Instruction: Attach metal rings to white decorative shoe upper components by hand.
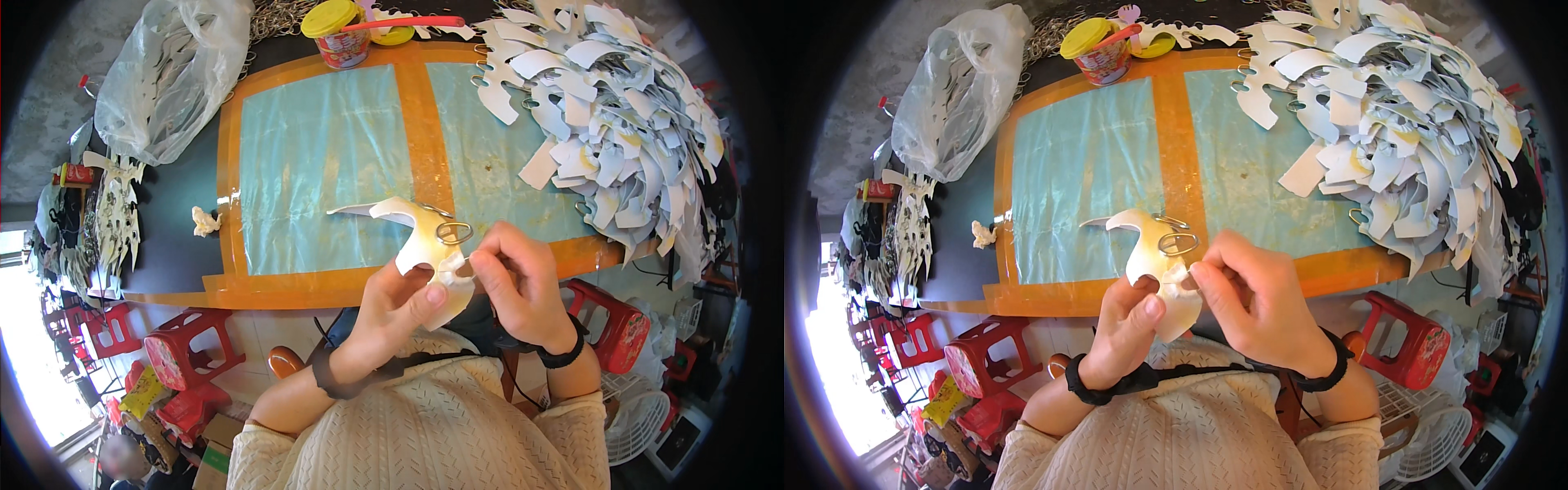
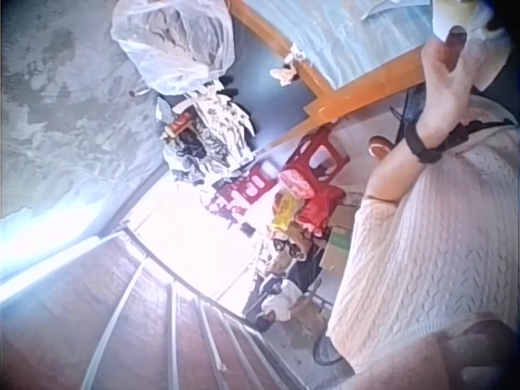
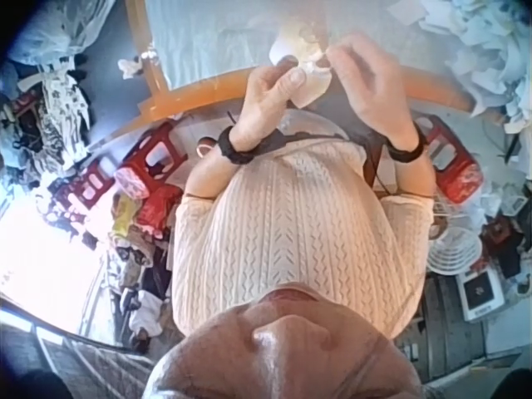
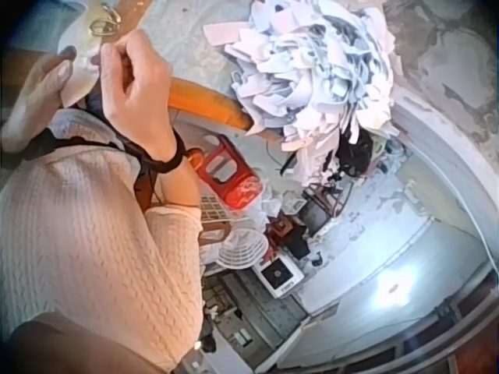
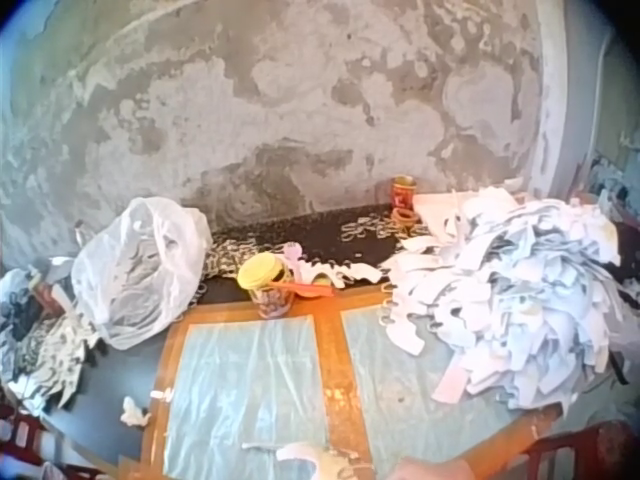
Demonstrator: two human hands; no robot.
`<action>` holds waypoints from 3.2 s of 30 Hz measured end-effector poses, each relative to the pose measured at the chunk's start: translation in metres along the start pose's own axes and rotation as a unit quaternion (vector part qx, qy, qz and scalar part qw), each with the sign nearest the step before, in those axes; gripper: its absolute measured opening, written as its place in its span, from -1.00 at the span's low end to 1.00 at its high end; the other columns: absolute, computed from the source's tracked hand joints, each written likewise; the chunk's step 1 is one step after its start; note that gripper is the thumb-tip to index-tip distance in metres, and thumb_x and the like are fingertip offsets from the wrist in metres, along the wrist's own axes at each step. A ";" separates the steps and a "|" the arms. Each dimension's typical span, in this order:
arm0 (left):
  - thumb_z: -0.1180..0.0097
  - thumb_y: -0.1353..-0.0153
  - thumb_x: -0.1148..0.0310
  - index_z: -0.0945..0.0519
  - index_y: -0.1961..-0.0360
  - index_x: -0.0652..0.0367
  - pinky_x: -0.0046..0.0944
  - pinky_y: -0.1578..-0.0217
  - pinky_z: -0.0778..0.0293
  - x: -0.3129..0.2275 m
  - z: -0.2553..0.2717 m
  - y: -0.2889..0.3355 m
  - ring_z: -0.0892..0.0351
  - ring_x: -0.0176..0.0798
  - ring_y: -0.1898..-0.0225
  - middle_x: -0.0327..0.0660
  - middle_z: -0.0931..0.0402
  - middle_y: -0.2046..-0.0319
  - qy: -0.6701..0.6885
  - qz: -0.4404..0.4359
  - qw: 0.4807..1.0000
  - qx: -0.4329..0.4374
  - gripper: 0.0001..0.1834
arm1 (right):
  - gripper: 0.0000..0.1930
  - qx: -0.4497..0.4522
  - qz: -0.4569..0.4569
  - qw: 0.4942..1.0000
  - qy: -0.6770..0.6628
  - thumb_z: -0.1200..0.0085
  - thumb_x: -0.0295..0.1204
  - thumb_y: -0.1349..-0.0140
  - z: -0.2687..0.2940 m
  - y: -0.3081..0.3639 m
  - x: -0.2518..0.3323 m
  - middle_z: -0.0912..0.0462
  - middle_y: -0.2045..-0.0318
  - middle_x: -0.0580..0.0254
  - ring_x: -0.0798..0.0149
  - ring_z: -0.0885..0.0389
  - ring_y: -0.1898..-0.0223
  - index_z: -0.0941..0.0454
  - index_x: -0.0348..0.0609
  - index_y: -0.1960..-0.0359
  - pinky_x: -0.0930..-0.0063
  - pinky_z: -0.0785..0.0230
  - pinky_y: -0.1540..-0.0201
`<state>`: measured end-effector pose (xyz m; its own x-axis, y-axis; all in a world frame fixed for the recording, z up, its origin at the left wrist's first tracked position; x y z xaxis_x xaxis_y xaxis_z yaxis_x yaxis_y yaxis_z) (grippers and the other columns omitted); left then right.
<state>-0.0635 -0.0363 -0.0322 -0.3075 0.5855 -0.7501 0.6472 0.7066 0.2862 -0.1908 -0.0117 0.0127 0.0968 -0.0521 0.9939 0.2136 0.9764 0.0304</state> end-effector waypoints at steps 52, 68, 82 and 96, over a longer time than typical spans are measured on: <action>0.16 -0.38 0.19 -0.52 0.05 0.30 -0.41 0.31 -0.49 -0.058 0.022 -0.028 -0.53 -0.31 0.21 -0.13 -0.50 0.22 -0.224 0.041 0.966 0.121 -0.61 | -0.71 -0.014 -0.034 0.994 -0.102 -0.23 -0.55 -0.09 -0.016 -0.031 -0.016 -0.40 0.40 0.43 0.56 -0.39 0.35 -0.27 -0.08 0.39 0.64 -0.24 0.30; -0.04 -0.31 0.22 -0.32 -0.09 0.17 -0.49 0.37 -0.45 -0.013 0.015 -0.024 -0.52 -0.47 0.28 -0.33 -0.48 0.27 0.047 0.256 0.953 0.156 -0.59 | -0.63 0.019 0.005 0.990 -0.141 -0.30 -0.59 -0.04 -0.017 -0.030 -0.014 -0.36 0.38 0.41 0.56 -0.35 0.33 -0.25 -0.07 0.37 0.66 -0.25 0.23; -0.17 -0.17 0.53 -0.34 -0.02 0.17 -0.42 0.29 -0.49 -0.028 0.023 -0.036 -0.55 -0.43 0.25 -0.26 -0.52 0.26 0.041 0.141 0.988 0.044 -0.59 | -0.72 0.044 0.007 0.977 -0.211 -0.08 -0.64 -0.19 -0.027 -0.032 -0.011 -0.45 0.20 0.29 0.48 -0.45 0.18 -0.33 -0.17 0.10 0.58 -0.33 0.12; -0.12 -0.06 0.72 -0.34 -0.17 0.26 -0.39 0.29 -0.59 -0.085 0.005 -0.017 -0.57 -0.37 0.24 -0.18 -0.53 0.25 -0.369 -0.238 0.898 0.016 -0.41 | -0.72 -0.090 0.065 0.977 -0.182 -0.08 -0.68 -0.16 -0.026 -0.028 0.010 -0.41 0.38 0.35 0.54 -0.48 0.28 -0.33 -0.16 0.15 0.65 -0.35 0.22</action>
<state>-0.0444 -0.1001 0.0239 -0.0156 -0.2114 -0.9773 0.5883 0.7884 -0.1799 -0.1701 -0.0452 0.0188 -0.2103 0.1790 0.9611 0.3925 0.9159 -0.0847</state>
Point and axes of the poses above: each hand's wrist, its own y-axis away from the middle knuckle, its own z-axis out of the back of the hand, x = y × z, the point moved 8 cm from there along -y, towards the middle knuckle
